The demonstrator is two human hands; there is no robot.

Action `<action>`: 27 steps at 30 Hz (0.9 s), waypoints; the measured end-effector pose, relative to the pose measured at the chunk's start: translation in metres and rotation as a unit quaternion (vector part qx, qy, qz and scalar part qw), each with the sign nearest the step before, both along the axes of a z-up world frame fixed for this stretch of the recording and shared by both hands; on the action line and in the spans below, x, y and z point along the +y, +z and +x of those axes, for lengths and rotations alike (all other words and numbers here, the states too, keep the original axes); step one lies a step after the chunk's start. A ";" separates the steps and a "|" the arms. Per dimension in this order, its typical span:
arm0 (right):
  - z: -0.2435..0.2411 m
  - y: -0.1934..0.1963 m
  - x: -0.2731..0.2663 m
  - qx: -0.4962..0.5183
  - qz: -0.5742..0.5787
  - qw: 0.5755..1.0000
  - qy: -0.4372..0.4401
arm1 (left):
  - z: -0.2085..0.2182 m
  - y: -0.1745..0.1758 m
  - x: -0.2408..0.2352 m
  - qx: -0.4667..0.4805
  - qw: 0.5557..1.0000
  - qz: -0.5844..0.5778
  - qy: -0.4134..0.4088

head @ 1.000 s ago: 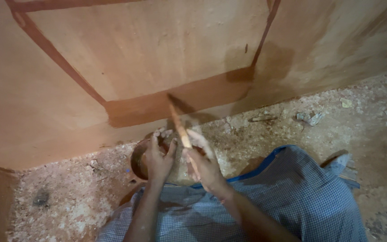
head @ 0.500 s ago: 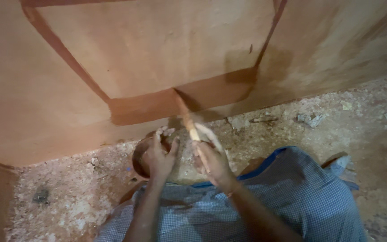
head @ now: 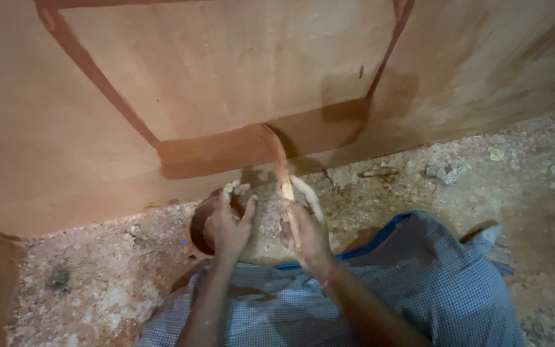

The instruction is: The person paints a rectangular section of a wall using a paintbrush and a small container of reddish-brown paint. They repeatedly dip the brush and apply paint in horizontal strokes to fill the outlined area.

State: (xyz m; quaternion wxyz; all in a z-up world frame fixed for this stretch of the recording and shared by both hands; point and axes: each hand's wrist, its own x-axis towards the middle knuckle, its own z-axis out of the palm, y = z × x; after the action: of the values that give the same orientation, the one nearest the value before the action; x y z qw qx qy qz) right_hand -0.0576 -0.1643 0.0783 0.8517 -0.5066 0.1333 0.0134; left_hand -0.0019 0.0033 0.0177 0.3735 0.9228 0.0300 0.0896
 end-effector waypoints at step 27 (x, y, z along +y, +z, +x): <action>-0.001 0.000 -0.002 -0.082 0.024 0.981 0.177 | -0.001 0.000 0.000 0.089 0.995 -0.050 -0.010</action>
State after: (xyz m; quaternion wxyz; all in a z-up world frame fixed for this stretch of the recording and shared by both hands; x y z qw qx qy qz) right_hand -0.0581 -0.1660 0.0781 0.8558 -0.5010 -0.0287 0.1253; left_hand -0.0027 0.0031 0.0176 0.4162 0.9074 0.0587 0.0020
